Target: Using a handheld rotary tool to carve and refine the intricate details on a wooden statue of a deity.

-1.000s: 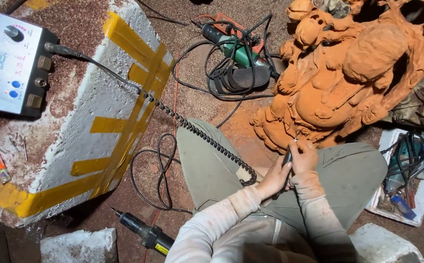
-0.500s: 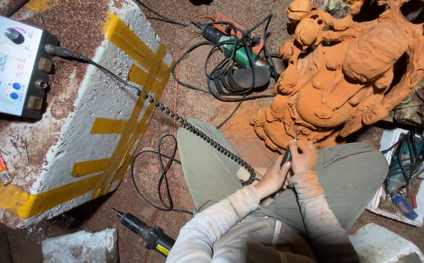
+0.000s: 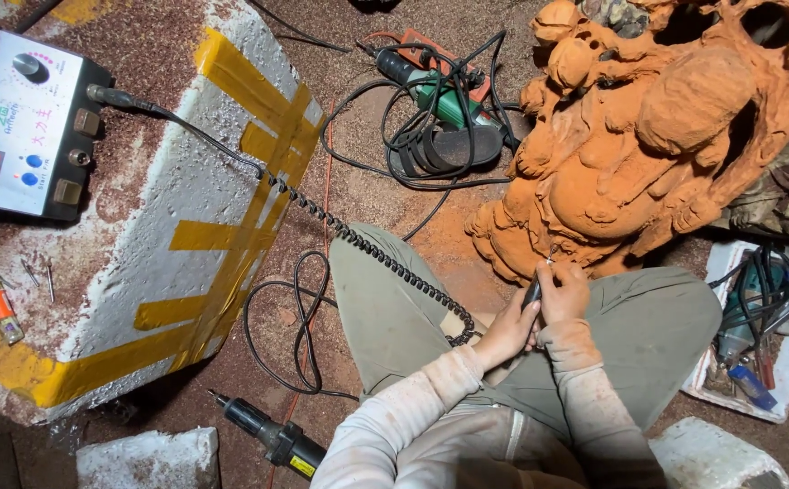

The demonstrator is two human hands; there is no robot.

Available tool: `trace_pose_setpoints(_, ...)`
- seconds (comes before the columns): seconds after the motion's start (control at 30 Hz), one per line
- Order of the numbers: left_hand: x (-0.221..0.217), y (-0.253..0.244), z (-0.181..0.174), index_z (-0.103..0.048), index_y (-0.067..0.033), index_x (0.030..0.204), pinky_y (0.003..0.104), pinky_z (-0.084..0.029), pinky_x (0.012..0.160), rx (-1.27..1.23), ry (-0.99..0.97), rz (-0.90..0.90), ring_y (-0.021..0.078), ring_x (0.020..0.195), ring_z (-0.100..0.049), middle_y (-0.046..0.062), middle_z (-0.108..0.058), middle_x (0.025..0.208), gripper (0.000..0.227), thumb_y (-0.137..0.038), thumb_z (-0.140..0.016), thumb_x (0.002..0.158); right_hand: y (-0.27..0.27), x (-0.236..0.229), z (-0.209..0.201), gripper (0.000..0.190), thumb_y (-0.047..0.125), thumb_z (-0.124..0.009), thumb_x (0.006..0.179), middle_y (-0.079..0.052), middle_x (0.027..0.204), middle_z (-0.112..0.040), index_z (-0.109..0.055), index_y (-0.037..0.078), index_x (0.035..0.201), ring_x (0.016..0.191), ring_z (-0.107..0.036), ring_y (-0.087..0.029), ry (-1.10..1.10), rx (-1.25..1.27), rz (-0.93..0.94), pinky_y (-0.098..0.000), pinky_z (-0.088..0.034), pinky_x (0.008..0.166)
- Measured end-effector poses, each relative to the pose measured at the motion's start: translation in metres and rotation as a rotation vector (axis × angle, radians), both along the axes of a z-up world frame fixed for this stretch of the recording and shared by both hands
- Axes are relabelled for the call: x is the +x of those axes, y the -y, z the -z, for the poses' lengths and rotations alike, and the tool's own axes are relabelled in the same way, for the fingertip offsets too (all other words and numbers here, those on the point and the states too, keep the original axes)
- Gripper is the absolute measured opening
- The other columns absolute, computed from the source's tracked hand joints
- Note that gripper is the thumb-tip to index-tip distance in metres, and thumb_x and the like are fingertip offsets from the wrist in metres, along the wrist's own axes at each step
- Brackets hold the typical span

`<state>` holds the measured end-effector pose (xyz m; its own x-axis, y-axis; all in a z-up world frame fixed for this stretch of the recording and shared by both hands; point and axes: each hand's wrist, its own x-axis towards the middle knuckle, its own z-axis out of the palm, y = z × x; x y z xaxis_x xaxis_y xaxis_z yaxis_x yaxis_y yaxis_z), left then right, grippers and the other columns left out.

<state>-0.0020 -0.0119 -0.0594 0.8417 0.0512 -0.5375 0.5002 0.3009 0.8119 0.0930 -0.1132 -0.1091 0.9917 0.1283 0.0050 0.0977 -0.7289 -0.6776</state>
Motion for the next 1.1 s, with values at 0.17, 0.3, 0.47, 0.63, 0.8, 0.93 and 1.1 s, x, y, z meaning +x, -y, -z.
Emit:
trace_pose_setpoints(0.17, -0.002, -0.001, -0.003, -0.047, 0.0039, 0.136, 0.031, -0.062, 0.051, -0.006, 0.006, 0.004, 0.0221, 0.059, -0.065, 0.017, -0.062, 0.08, 0.039, -0.026, -0.04, 0.112, 0.002, 0.001, 0.004, 0.041, 0.046, -0.075, 0.098, -0.008, 0.087, -0.058, -0.068, 0.014, 0.073, 0.097, -0.064, -0.029, 0.002, -0.01, -0.009, -0.036, -0.053, 0.089)
trace_pose_setpoints(0.3, -0.007, 0.0, -0.006, -0.05, 0.0034, 0.131, 0.031, -0.061, 0.048, -0.02, 0.004, -0.025, 0.0218, 0.056, -0.064, 0.016, -0.062, 0.077, 0.036, -0.025, -0.04, 0.112, 0.005, 0.0, 0.012, 0.04, 0.045, -0.076, 0.097, -0.003, 0.096, -0.061, -0.068, 0.014, 0.072, 0.1, -0.065, -0.026, 0.023, -0.04, -0.022, -0.0345, -0.053, 0.09)
trace_pose_setpoints(0.47, -0.008, -0.014, -0.008, -0.051, 0.0002, 0.132, 0.032, -0.06, 0.05, 0.089, 0.01, 0.047, 0.0214, 0.057, -0.065, 0.015, -0.061, 0.079, 0.038, -0.031, -0.043, 0.112, 0.001, -0.002, 0.005, 0.041, 0.044, -0.073, 0.1, -0.004, 0.095, -0.06, -0.067, 0.013, 0.074, 0.102, -0.064, -0.026, -0.005, 0.028, -0.02, -0.0337, -0.052, 0.091)
trace_pose_setpoints(0.63, 0.0, -0.037, -0.051, -0.049, -0.002, 0.141, 0.053, -0.059, 0.075, 0.363, 0.052, 0.194, 0.0405, 0.087, -0.069, 0.03, -0.066, 0.097, 0.051, -0.042, -0.044, 0.11, -0.004, -0.002, -0.005, 0.049, 0.047, -0.069, 0.102, -0.003, 0.099, -0.061, -0.063, 0.011, 0.07, 0.105, -0.062, -0.025, -0.105, 0.07, 0.023, -0.0348, -0.05, 0.093)
trace_pose_setpoints(0.8, 0.006, -0.04, -0.068, -0.052, -0.0027, 0.138, 0.058, -0.052, 0.091, 0.445, 0.092, 0.191, 0.0501, 0.109, -0.064, 0.034, -0.065, 0.114, 0.045, -0.036, -0.045, 0.109, -0.01, -0.002, -0.012, 0.047, 0.045, -0.069, 0.102, -0.004, 0.096, -0.057, -0.063, 0.011, 0.07, 0.108, -0.06, -0.025, -0.137, 0.093, 0.056, -0.0338, -0.049, 0.096)
trace_pose_setpoints(0.93, 0.005, -0.035, -0.058, -0.049, -0.0061, 0.142, 0.057, -0.052, 0.092, 0.475, 0.072, 0.184, 0.0486, 0.112, -0.063, 0.033, -0.065, 0.118, 0.048, -0.038, -0.046, 0.107, -0.014, -0.002, -0.011, 0.046, 0.042, -0.07, 0.102, -0.004, 0.093, -0.053, -0.061, 0.011, 0.07, 0.104, -0.058, -0.025, -0.088, 0.126, 0.047, -0.0325, -0.048, 0.096)
trace_pose_setpoints(1.1, 0.005, -0.033, -0.06, -0.048, -0.0027, 0.144, 0.055, -0.052, 0.095, 0.457, 0.076, 0.161, 0.0478, 0.115, -0.062, 0.033, -0.064, 0.123, 0.05, -0.038, -0.044, 0.109, -0.016, -0.003, -0.017, 0.045, 0.038, -0.069, 0.102, -0.004, 0.094, -0.051, -0.061, 0.008, 0.069, 0.102, -0.056, -0.024, -0.119, 0.162, 0.049, -0.0331, -0.047, 0.095)
